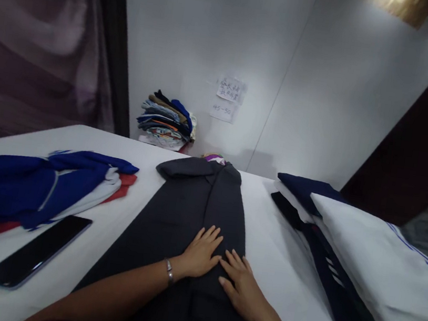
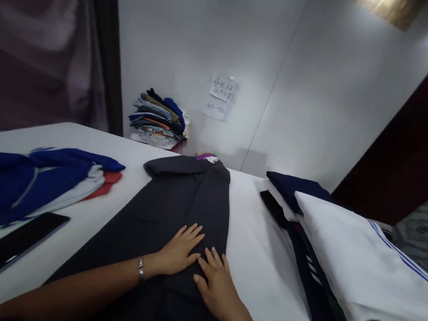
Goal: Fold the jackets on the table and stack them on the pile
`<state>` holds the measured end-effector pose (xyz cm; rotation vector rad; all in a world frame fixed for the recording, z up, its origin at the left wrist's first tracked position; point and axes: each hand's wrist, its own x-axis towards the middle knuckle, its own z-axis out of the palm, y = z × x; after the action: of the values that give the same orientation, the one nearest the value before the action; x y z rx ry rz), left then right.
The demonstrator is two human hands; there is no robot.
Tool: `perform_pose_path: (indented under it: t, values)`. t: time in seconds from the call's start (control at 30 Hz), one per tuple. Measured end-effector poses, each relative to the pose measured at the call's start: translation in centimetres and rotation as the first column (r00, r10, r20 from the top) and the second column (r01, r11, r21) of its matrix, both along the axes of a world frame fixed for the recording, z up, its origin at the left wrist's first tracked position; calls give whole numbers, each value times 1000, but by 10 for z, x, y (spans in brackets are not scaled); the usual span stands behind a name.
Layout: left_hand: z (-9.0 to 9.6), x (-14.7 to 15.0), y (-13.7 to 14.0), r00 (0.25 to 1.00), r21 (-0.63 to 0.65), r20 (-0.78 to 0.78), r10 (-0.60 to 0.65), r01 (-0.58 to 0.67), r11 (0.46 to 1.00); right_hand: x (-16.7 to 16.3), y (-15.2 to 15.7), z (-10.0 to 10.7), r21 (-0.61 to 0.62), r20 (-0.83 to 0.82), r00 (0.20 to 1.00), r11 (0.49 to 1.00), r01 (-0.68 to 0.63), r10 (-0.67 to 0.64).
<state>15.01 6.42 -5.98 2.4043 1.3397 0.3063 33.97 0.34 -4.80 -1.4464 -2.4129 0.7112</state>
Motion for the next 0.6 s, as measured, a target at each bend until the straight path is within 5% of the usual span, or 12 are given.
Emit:
perform_pose_path:
  t: [0.17,0.3,0.6]
  values:
    - [3,-8,14,989,-112,143,43,-27,993,-16,2,10,202,18,1000,979,2,-6]
    - [13,-40,52,944,-21,240,224,-226,974,-27,5,-18,183,135,986,975,-126,102]
    - [38,-155,162,758,193,172,629,-652,733,-19,20,-77,278,276,947,929,-245,166]
